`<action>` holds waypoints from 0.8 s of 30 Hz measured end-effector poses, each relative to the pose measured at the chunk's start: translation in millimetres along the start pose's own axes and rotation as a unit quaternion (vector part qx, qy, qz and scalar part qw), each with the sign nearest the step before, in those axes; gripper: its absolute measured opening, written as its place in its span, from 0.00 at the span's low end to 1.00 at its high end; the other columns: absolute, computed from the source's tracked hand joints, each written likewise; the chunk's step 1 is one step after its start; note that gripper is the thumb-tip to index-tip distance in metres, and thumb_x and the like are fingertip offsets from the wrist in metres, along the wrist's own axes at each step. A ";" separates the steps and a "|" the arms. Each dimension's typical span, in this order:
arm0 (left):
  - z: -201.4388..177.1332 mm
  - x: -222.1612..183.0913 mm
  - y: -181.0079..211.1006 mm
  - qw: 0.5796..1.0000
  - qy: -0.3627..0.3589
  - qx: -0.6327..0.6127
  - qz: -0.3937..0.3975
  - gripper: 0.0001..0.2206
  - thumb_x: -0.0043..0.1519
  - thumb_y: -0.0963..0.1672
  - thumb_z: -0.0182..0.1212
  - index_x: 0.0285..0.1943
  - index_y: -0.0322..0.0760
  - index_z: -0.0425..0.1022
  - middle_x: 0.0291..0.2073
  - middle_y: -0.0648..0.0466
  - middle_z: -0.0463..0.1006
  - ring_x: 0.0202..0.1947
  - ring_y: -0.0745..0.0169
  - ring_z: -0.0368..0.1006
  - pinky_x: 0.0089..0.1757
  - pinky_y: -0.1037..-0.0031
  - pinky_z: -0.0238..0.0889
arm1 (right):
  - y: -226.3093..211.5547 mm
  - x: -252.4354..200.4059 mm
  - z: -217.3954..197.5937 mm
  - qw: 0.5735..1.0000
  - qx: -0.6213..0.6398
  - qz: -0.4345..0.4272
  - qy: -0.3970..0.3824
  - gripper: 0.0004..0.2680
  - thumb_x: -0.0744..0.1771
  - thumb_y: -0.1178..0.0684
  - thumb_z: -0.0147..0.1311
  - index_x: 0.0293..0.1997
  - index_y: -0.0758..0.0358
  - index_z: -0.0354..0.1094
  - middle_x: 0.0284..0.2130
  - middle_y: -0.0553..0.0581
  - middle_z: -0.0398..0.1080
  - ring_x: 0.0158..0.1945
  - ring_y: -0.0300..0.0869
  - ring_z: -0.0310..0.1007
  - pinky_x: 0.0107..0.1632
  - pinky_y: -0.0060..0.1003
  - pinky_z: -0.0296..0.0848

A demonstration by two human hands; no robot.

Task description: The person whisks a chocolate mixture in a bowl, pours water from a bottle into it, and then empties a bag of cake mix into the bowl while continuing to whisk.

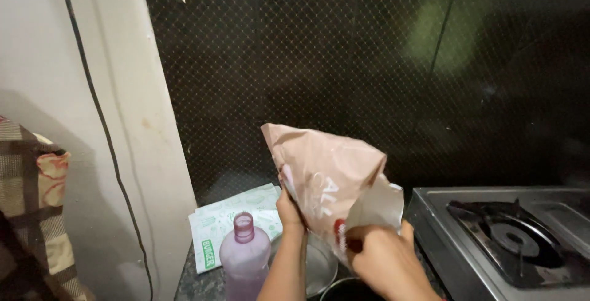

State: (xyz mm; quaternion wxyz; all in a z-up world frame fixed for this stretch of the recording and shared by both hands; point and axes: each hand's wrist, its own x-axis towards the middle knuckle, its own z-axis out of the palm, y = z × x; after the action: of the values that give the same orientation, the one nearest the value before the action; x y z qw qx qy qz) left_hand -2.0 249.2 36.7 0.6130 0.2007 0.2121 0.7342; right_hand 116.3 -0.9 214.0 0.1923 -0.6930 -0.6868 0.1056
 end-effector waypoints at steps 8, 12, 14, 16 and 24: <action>3.9 -0.5 -2.1 0.993 0.047 0.088 0.071 0.27 0.67 0.55 0.55 0.43 0.23 0.82 0.35 0.54 0.79 0.34 0.68 0.69 0.37 0.74 0.64 | 52.3 16.5 34.1 0.979 -0.072 -0.124 0.143 0.09 0.59 0.49 0.58 0.38 0.56 0.77 0.31 0.62 0.78 0.41 0.57 0.77 0.60 0.60 0.55; 5.9 8.1 -6.3 0.996 0.039 0.038 0.076 0.26 0.66 0.56 0.57 0.38 0.26 0.81 0.34 0.57 0.78 0.34 0.69 0.69 0.38 0.76 0.64 | 33.1 7.4 18.9 0.958 -0.020 -0.181 0.221 0.08 0.58 0.53 0.57 0.35 0.59 0.77 0.30 0.64 0.77 0.40 0.62 0.76 0.54 0.65 0.55; 13.2 -0.1 1.8 0.996 0.047 0.036 0.066 0.26 0.66 0.56 0.57 0.37 0.26 0.81 0.33 0.56 0.78 0.33 0.68 0.69 0.37 0.75 0.64 | 31.8 6.9 16.7 0.966 -0.043 -0.138 0.214 0.06 0.59 0.53 0.57 0.33 0.59 0.76 0.30 0.64 0.77 0.38 0.59 0.77 0.61 0.63 0.54; 14.8 -0.9 5.0 0.996 0.056 0.033 0.059 0.27 0.66 0.57 0.57 0.36 0.26 0.80 0.32 0.56 0.78 0.33 0.68 0.68 0.37 0.75 0.64 | 36.9 9.1 18.9 0.972 -0.066 -0.097 0.206 0.05 0.61 0.52 0.56 0.32 0.60 0.76 0.29 0.63 0.77 0.37 0.56 0.77 0.67 0.61 0.54; 9.2 14.0 6.3 0.989 0.086 0.091 0.072 0.31 0.65 0.59 0.55 0.35 0.24 0.81 0.32 0.56 0.76 0.32 0.67 0.65 0.36 0.74 0.61 | 31.0 -8.0 5.3 0.930 -0.088 -0.149 0.325 0.03 0.60 0.64 0.54 0.30 0.63 0.72 0.20 0.60 0.73 0.32 0.48 0.77 0.74 0.51 0.58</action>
State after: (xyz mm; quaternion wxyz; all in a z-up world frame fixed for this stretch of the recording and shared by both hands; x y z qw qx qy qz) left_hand -4.4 262.6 48.3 0.5174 0.2061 0.3153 0.7684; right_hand 142.1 -7.7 195.5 0.3568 -0.5934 -0.6886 -0.2156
